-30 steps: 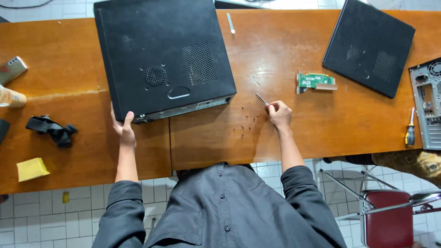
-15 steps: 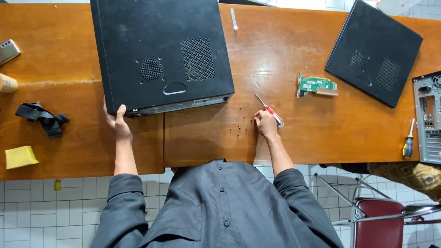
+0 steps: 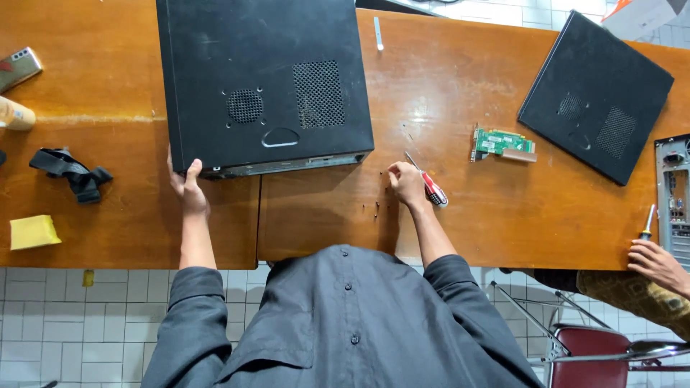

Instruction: Removing the side panel and unscrewing the rear fasteners of a desktop computer case using a screwdriver.

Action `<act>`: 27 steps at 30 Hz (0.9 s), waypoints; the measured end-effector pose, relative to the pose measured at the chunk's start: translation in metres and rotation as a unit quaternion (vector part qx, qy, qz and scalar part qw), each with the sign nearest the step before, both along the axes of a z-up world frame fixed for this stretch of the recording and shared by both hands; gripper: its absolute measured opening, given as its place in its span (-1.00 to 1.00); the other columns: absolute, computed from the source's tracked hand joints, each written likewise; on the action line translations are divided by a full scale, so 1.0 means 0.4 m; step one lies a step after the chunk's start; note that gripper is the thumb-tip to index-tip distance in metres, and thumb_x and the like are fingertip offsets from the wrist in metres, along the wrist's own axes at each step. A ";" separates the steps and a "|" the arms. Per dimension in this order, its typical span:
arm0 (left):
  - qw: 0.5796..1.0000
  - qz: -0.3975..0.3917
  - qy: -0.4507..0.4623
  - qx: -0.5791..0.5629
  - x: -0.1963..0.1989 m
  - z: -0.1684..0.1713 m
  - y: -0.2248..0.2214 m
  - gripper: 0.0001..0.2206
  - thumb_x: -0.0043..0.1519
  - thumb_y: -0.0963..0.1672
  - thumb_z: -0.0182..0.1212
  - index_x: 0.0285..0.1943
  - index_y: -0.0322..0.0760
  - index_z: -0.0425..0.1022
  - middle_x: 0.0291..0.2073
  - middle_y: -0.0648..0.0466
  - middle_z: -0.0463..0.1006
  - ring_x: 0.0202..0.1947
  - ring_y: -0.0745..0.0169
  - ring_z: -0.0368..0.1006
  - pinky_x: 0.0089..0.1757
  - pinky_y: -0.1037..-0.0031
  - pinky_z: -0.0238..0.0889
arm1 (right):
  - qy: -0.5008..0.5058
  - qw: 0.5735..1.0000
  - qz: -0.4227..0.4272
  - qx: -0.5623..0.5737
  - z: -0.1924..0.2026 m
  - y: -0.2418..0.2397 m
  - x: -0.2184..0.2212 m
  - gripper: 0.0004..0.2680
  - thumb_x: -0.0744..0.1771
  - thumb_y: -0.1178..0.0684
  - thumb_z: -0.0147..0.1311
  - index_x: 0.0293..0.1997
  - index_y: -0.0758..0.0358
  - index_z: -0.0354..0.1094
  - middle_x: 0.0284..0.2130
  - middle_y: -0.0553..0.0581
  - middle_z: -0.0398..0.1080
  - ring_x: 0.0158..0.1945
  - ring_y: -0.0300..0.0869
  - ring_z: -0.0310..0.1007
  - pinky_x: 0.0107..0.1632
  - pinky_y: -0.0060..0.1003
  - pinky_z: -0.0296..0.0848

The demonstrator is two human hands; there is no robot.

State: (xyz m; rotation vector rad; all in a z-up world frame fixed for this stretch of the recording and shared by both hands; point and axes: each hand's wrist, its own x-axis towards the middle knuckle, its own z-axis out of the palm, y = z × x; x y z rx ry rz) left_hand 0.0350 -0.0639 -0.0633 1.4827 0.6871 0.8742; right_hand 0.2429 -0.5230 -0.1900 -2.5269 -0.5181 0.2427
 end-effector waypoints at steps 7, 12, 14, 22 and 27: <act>1.000 0.004 -0.005 -0.021 0.004 0.023 -0.022 -0.54 0.30 -0.15 0.30 0.40 0.00 0.36 0.10 0.14 0.44 0.13 0.37 0.29 0.25 0.28 0.12 | 0.036 0.999 -0.018 0.019 -0.007 -0.038 0.007 -0.90 0.30 0.01 0.16 -0.16 0.00 0.52 -0.33 0.14 0.51 -0.15 0.02 0.54 -0.01 -0.09 0.50; 1.000 0.006 -0.020 -0.013 -0.001 -0.010 -0.011 -0.54 0.31 -0.17 0.30 0.40 -0.03 0.36 0.10 0.14 0.45 0.13 0.35 0.32 0.25 0.27 0.14 | 0.027 0.997 0.059 -0.037 0.032 -0.053 -0.058 -0.90 0.25 -0.04 0.24 -0.22 -0.02 0.53 -0.35 0.07 0.49 -0.15 0.00 0.51 -0.05 -0.06 0.49; 1.000 0.001 -0.018 -0.010 -0.001 0.011 -0.017 -0.56 0.31 -0.17 0.30 0.39 -0.03 0.36 0.08 0.15 0.45 0.12 0.37 0.31 0.25 0.29 0.15 | 0.012 0.998 0.050 -0.044 0.032 -0.050 -0.074 -0.90 0.27 -0.09 0.22 -0.21 -0.07 0.52 -0.35 0.03 0.47 -0.15 -0.03 0.49 -0.05 -0.08 0.48; 1.000 -0.010 -0.014 -0.007 -0.001 0.047 -0.033 -0.59 0.31 -0.18 0.28 0.35 -0.01 0.40 0.03 0.20 0.45 0.08 0.42 0.30 0.23 0.32 0.16 | 0.029 0.997 0.067 0.006 0.031 -0.029 -0.138 -0.92 0.27 -0.04 0.24 -0.23 -0.07 0.50 -0.38 0.04 0.47 -0.16 -0.04 0.51 -0.08 -0.11 0.50; 1.000 -0.007 -0.021 -0.011 -0.007 0.047 -0.023 -0.60 0.31 -0.17 0.29 0.34 0.00 0.40 0.03 0.22 0.45 0.09 0.43 0.31 0.24 0.32 0.15 | 0.026 0.989 0.128 -0.065 0.048 -0.013 -0.177 -0.84 0.22 -0.05 0.29 -0.20 -0.06 0.46 -0.37 -0.04 0.46 -0.15 -0.08 0.51 -0.07 -0.13 0.50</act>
